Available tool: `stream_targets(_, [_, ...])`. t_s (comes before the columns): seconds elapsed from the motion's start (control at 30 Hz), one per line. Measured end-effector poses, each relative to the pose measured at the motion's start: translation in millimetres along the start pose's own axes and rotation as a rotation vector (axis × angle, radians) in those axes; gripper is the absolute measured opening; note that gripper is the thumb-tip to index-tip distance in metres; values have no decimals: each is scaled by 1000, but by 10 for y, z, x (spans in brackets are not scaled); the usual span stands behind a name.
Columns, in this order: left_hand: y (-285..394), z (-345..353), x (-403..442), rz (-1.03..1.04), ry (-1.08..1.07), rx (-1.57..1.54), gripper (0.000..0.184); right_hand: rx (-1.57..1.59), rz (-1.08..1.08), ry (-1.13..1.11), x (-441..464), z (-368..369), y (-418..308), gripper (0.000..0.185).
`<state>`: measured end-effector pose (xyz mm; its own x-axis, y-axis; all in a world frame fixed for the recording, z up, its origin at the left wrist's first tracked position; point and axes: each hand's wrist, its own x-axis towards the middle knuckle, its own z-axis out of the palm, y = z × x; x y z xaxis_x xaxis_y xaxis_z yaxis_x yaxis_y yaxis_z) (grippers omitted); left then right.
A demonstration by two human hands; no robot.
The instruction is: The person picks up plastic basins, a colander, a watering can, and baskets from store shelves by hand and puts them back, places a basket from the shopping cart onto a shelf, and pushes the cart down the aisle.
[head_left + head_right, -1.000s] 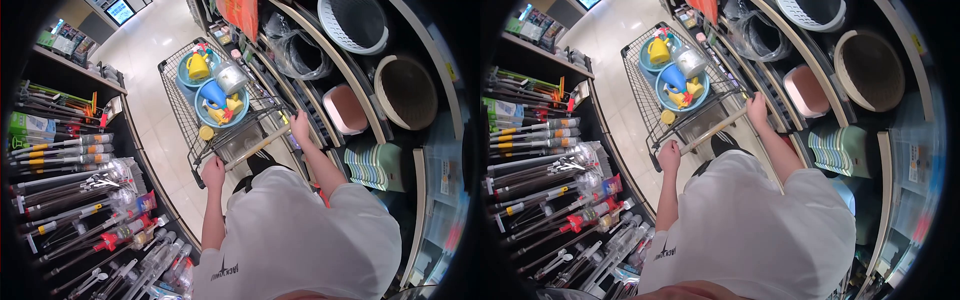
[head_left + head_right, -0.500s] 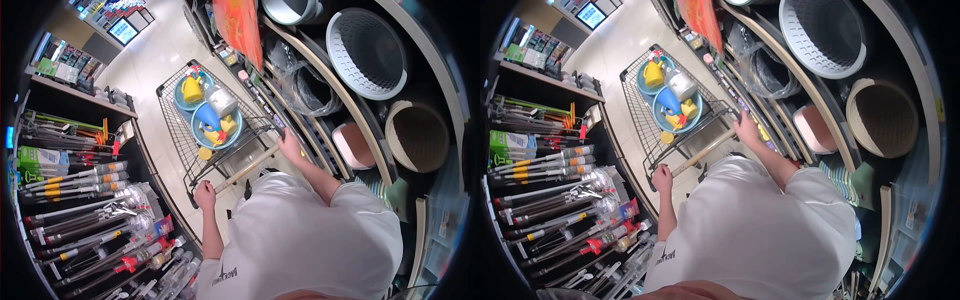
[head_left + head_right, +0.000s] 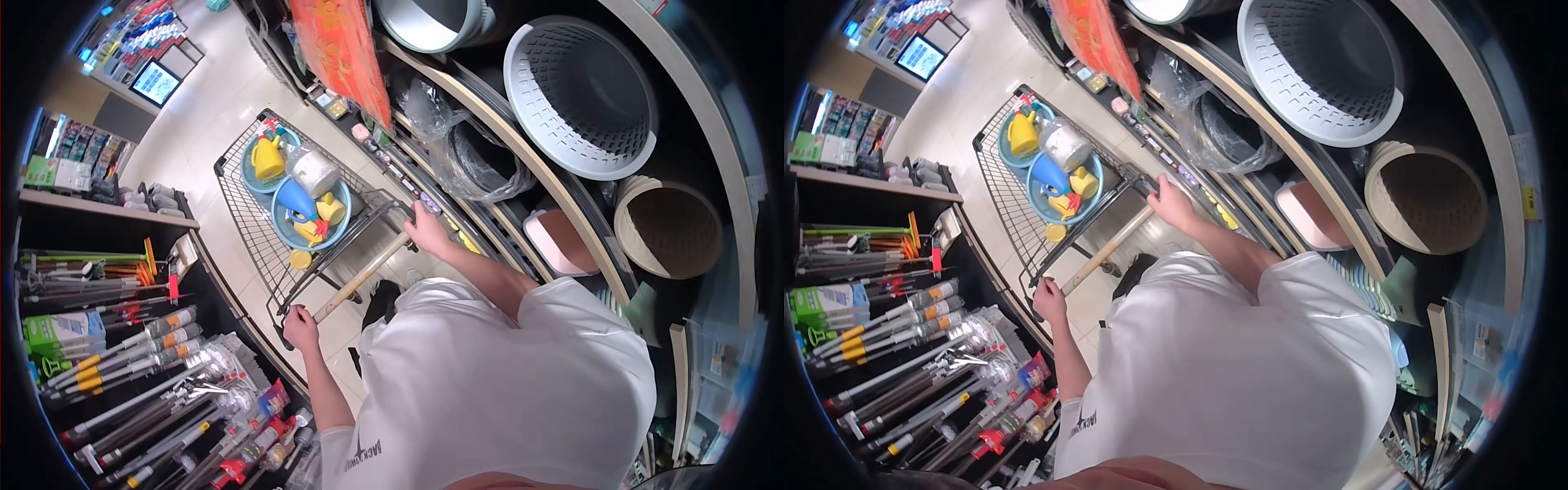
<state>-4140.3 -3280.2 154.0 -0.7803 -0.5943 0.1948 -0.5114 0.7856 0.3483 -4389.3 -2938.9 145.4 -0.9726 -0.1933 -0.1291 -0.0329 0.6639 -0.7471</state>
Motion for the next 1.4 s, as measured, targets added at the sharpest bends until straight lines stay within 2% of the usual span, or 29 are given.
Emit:
stream_targets(0.13, [-81, -20, 302, -5, -65, 1, 21, 53, 75, -8, 155, 105, -147, 42])
stream_targets(0.23, [-14, -49, 562, -89, -290, -27, 28, 45, 47, 38, 303, 211, -128, 40])
stream_targets(0.33, [251, 111, 722, -126, -394, -64, 31, 18, -6, 152, 513, 411, 71, 40])
stream_targets(0.37, [402, 182, 749, 26, -439, -129, 33, 29, -52, 193, 526, 401, 44, 40])
stream_targets(0.4, [540, 250, 781, 175, -480, -192, 36, 34, 105, 75, 549, 283, -128, 41])
stream_targets(0.43, [700, 314, 821, 299, -491, -198, 35, -4, 99, 59, 625, 336, -9, 44])
stream_targets(0.47, [885, 312, 866, 329, -551, -170, 34, -3, 128, -1, 652, 240, -49, 50])
stream_targets(0.5, [1053, 296, 917, 356, -617, -141, 34, 103, 58, 124, 686, 293, 174, 57])
stream_targets(0.53, [1103, 257, 979, 341, -617, -138, 34, 262, 103, 246, 553, 0, -104, 56])
stream_targets(0.6, [1152, 268, 1132, 358, -803, -146, 37, 548, 117, 560, 338, -480, -294, 43])
stream_targets(0.67, [1069, 393, 1214, 403, -777, -152, 36, 576, 48, 775, 125, -1012, -222, 22])
stream_targets(0.7, [1025, 435, 1202, 458, -760, -154, 36, 541, 53, 884, -13, -1284, -323, 17])
stream_targets(0.8, [1092, 577, 1293, 475, -886, -115, 37, 537, 118, 1074, -224, -1955, -212, 29])
stream_targets(1.0, [1302, 819, 1256, 478, -967, -85, 40, 485, 369, 1010, -291, -2795, 405, 57])
stream_targets(1.13, [1354, 801, 1162, 396, -972, -160, 38, 439, 448, 978, -317, -3062, 491, 57])
stream_targets(1.2, [1363, 787, 1130, 383, -949, -173, 39, 431, 463, 894, -341, -3174, 521, 56])
stream_targets(1.4, [1424, 817, 1012, 296, -866, -99, 44, 429, 449, 971, -401, -3363, 307, 55])
